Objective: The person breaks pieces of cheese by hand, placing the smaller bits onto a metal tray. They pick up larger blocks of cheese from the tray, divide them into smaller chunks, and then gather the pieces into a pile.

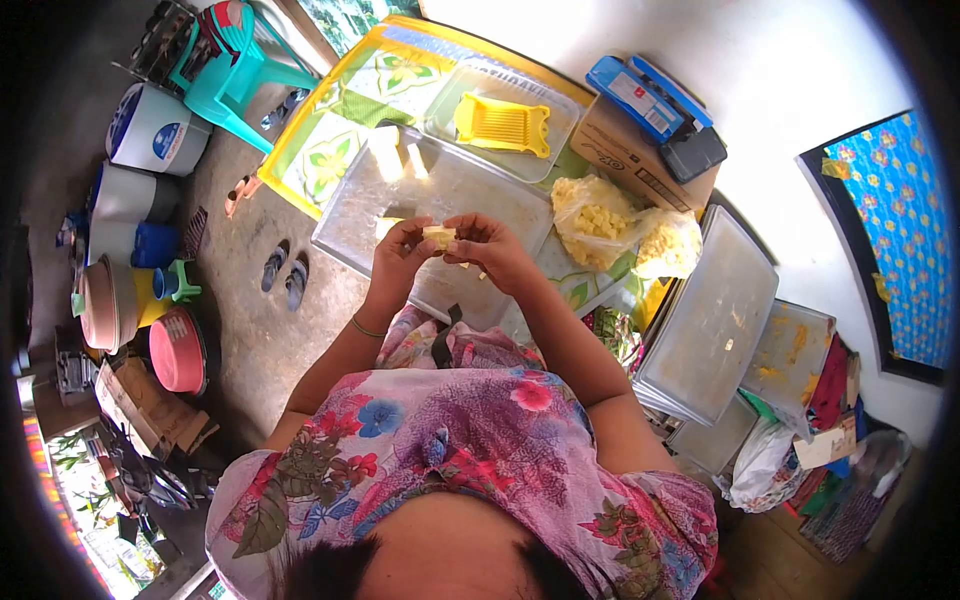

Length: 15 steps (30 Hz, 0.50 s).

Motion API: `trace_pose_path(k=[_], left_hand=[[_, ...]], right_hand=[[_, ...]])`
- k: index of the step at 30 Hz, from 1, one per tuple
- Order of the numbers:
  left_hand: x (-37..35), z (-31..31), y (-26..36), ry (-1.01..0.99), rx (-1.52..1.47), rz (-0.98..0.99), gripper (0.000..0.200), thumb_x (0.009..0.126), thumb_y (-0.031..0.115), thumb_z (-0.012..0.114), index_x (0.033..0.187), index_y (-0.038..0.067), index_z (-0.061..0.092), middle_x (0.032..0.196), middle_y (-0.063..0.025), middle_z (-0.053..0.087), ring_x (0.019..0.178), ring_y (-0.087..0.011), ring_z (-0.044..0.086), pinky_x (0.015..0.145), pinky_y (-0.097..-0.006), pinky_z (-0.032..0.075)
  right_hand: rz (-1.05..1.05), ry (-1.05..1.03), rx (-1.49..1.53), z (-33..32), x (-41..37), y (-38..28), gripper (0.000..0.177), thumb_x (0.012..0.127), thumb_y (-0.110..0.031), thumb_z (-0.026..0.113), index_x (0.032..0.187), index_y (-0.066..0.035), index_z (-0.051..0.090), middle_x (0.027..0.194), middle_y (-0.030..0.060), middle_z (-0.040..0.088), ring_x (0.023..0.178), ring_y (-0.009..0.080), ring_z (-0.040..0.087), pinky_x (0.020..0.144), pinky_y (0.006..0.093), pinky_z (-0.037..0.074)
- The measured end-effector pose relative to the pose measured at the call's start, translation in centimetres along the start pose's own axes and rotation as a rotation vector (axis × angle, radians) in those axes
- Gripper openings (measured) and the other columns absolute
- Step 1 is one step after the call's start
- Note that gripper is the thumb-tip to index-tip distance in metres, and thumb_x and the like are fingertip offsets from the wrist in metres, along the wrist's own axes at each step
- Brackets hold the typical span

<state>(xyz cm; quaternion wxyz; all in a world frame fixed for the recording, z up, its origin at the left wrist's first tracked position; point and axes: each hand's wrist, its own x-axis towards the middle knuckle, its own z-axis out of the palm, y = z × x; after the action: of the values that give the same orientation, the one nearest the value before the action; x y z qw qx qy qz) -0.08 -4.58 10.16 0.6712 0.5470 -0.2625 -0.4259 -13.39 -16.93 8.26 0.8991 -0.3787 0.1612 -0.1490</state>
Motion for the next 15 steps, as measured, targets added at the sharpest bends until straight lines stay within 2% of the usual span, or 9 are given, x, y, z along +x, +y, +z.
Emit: trace_pose_path(k=[2,5,9,15], left_hand=[[0.2,-0.5,-0.5,-0.004,0.002,-0.065,0.028,0.083,-0.002,0.061,0.111,-0.001,0.054,0.098,-0.0092,0.061,0.089,-0.0139,0.059,0.081,-0.0273,0.051],[0.3,-0.5,-1.0,0.025,0.05,-0.039,0.026,0.083,0.0,0.063,0.107,-0.002,0.056,0.09,-0.0082,0.062,0.082,-0.0132,0.06,0.077,-0.0261,0.052],[0.3,-0.4,-1.1,0.054,0.126,-0.056,0.026,0.082,0.003,0.066,0.105,-0.002,0.056,0.09,-0.0078,0.062,0.081,-0.0123,0.06,0.076,-0.0249,0.052],[0.1,0.2,-0.3,0.065,0.183,-0.074,0.026,0.081,0.004,0.067,0.104,-0.003,0.056,0.089,-0.008,0.062,0.081,-0.0126,0.06,0.075,-0.0252,0.052]], right_hand=[[-0.007,0.036,-0.045,0.2,0.1,-0.2,0.03,0.083,-0.005,0.064,0.112,0.001,0.056,0.095,0.0072,0.06,0.083,0.0161,0.062,0.076,0.0291,0.053],[-0.051,0.109,-0.209,0.7,0.2,-0.4,0.028,0.082,-0.005,0.065,0.109,0.002,0.058,0.091,0.0058,0.061,0.079,0.0135,0.062,0.073,0.0264,0.052],[-0.098,0.224,-0.491,0.9,0.2,0.0,0.025,0.082,-0.004,0.065,0.106,0.003,0.06,0.085,0.0046,0.062,0.075,0.0105,0.061,0.069,0.0232,0.05],[-0.129,0.248,-0.497,1.2,-0.2,-0.2,0.024,0.081,-0.004,0.066,0.103,0.003,0.061,0.084,0.0064,0.063,0.075,0.0117,0.062,0.069,0.0236,0.051]])
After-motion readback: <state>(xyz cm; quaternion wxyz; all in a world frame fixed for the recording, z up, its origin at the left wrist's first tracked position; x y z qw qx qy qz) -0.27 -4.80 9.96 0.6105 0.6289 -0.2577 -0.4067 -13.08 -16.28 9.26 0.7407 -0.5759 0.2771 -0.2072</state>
